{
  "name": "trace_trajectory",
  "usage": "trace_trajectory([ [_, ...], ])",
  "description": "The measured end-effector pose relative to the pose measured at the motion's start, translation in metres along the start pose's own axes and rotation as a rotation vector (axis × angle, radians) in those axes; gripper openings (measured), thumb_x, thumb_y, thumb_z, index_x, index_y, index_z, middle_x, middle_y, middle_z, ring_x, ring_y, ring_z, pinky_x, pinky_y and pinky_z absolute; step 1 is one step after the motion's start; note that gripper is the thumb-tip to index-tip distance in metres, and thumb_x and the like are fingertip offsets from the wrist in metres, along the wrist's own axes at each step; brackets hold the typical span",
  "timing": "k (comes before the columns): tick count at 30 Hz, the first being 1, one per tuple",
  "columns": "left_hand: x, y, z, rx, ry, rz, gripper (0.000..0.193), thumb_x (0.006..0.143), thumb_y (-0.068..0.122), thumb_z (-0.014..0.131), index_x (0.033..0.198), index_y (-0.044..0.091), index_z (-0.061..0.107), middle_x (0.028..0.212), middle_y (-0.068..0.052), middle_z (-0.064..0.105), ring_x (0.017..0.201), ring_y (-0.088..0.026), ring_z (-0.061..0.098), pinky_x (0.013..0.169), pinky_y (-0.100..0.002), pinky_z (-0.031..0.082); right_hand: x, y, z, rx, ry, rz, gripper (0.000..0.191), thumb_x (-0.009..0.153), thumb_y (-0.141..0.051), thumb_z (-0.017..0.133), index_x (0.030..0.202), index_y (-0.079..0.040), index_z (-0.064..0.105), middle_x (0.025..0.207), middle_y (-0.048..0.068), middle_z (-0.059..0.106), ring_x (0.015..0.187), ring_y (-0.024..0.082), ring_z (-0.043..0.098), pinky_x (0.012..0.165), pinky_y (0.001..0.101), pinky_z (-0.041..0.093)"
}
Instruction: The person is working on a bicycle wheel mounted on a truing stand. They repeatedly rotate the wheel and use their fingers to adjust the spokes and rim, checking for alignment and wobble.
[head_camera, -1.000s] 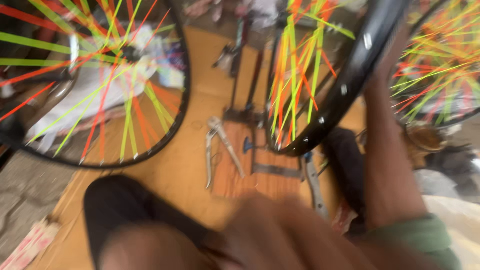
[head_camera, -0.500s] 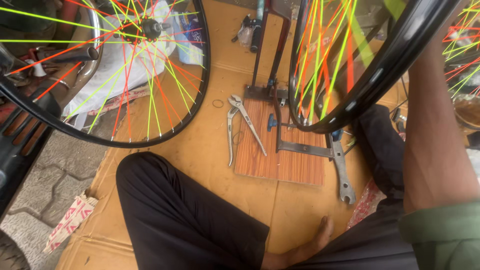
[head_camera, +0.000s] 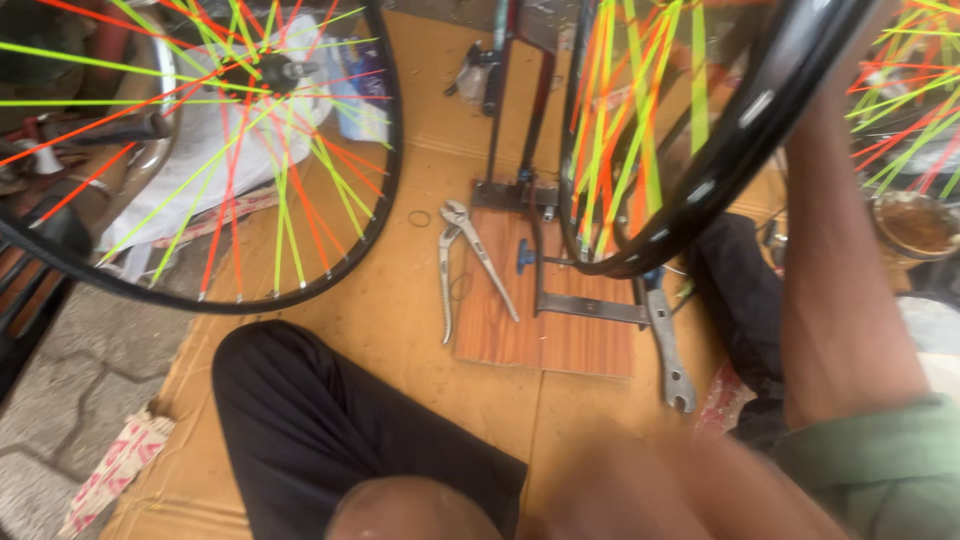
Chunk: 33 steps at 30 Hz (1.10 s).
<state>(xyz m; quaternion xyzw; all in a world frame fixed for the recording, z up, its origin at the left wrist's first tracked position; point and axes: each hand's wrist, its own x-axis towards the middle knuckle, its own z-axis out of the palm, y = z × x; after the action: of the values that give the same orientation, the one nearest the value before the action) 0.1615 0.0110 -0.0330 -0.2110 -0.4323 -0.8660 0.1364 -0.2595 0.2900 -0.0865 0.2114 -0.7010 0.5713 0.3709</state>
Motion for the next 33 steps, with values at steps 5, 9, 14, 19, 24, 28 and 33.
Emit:
trace_trajectory([
  [5,0.052,-0.003,-0.03,0.218,0.14,0.151,0.036,0.115,0.036,0.057,0.134,0.006,0.053,0.127,-0.005,0.053,0.123,-0.014,0.052,0.107,-0.03,0.044,0.003,0.0,0.004,0.051,0.027,0.016,0.011,0.115,-0.017,0.051,0.112,-0.006,0.052,0.103,0.0,0.053,0.092,0.012,0.05,0.082,0.0314,0.046],
  [9,0.107,-0.007,-0.046,0.337,-0.019,0.244,0.038,0.116,0.035,0.057,0.139,0.006,0.053,0.132,-0.005,0.053,0.127,-0.013,0.052,0.11,-0.029,0.044,0.0,-0.007,0.006,0.013,-0.012,0.003,0.011,0.116,-0.016,0.052,0.11,-0.007,0.052,0.099,0.0,0.053,0.089,0.011,0.05,0.08,0.0316,0.046],
  [14,0.13,-0.002,-0.033,0.471,-0.18,0.32,0.045,0.116,0.036,0.058,0.147,0.007,0.045,0.147,-0.005,0.048,0.135,-0.014,0.046,0.115,-0.031,0.041,-0.002,-0.008,0.006,0.012,-0.044,-0.018,0.013,0.115,-0.016,0.053,0.106,-0.007,0.053,0.094,-0.001,0.053,0.084,0.011,0.05,0.075,0.031,0.047],
  [19,0.123,-0.012,-0.047,0.593,-0.174,0.312,0.041,0.117,0.044,0.046,0.127,0.008,0.063,0.115,-0.004,0.064,0.109,-0.017,0.059,0.099,-0.032,0.046,0.005,0.004,0.007,0.236,0.022,0.037,0.018,0.115,-0.019,0.053,0.103,-0.006,0.056,0.089,-0.002,0.054,0.077,0.011,0.05,0.071,0.0311,0.047],
  [24,0.112,-0.033,-0.078,0.793,-0.092,0.152,0.062,0.109,0.049,0.035,0.085,0.008,0.076,0.063,-0.007,0.048,0.077,-0.023,0.048,0.082,-0.039,0.04,0.002,0.002,0.003,-0.006,-0.029,-0.109,0.021,0.121,-0.022,0.053,0.108,-0.005,0.053,0.089,-0.002,0.049,0.079,0.01,0.044,0.073,0.0306,0.044],
  [28,0.11,-0.042,-0.086,0.858,-0.024,0.05,0.066,0.11,0.051,0.034,0.073,0.007,0.066,0.064,-0.005,0.051,0.08,-0.022,0.054,0.082,-0.037,0.041,0.004,-0.012,0.008,-0.146,0.007,-0.119,0.021,0.119,-0.022,0.053,0.109,-0.004,0.056,0.094,-0.001,0.055,0.085,0.01,0.049,0.076,0.0323,0.047],
  [33,0.12,-0.036,-0.076,0.778,-0.051,0.224,0.057,0.111,0.053,0.043,0.086,0.005,0.06,0.078,-0.006,0.056,0.08,-0.021,0.052,0.082,-0.037,0.04,-0.001,-0.035,0.015,-0.146,-0.053,-0.144,0.019,0.119,-0.019,0.057,0.112,-0.002,0.055,0.095,0.0,0.058,0.083,0.01,0.052,0.076,0.0315,0.048],
])
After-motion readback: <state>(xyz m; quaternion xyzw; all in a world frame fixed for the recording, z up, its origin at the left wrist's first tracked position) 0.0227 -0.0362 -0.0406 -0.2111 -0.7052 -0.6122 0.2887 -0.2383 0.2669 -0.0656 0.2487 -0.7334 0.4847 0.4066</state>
